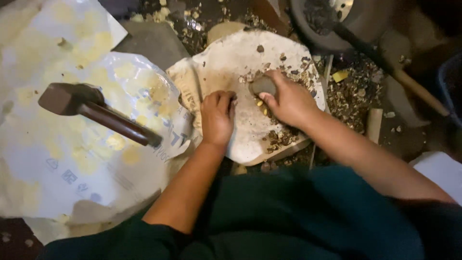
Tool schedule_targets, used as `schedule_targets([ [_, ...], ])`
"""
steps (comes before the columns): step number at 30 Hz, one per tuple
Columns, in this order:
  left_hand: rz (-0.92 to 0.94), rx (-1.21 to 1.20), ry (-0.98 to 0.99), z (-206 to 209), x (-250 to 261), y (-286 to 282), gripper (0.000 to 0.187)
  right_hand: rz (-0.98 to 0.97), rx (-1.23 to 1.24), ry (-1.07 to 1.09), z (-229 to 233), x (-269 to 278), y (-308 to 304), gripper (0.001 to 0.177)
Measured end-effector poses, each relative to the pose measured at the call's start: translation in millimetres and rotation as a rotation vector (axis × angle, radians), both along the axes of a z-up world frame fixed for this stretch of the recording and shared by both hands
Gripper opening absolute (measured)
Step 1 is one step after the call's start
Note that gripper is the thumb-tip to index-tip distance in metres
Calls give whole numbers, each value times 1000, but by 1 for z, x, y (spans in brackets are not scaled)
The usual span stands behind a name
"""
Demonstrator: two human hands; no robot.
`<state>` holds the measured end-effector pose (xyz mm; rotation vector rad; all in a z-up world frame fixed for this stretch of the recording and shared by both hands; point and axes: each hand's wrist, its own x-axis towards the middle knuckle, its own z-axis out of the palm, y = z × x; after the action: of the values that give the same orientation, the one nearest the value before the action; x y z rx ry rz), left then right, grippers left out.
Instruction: Cracking nuts manually using a hammer and a stone anvil on the floor
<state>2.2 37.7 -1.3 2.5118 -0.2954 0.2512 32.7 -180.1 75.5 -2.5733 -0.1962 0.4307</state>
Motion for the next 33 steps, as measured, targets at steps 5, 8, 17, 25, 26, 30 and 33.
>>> schedule_targets([
  [5,41,58,-16,-6,14,-8,12,-28,-67,209,-2,9,1,50],
  [8,32,46,0,-30,26,-22,16,149,-308,87,-7,6,8,54],
  [17,6,76,-14,12,-9,-20,64,107,-15,-92,0,9,18,47],
  [25,-28,222,160,9,-6,-20,75,181,-173,-23,5,29,19,52],
  [26,-48,238,184,10,-6,-22,78,153,-190,33,6,34,14,55],
  [30,-50,266,193,2,-6,-21,79,58,-77,219,4,33,17,54],
  [33,-45,288,198,0,-6,-22,78,42,-80,188,0,32,16,53],
])
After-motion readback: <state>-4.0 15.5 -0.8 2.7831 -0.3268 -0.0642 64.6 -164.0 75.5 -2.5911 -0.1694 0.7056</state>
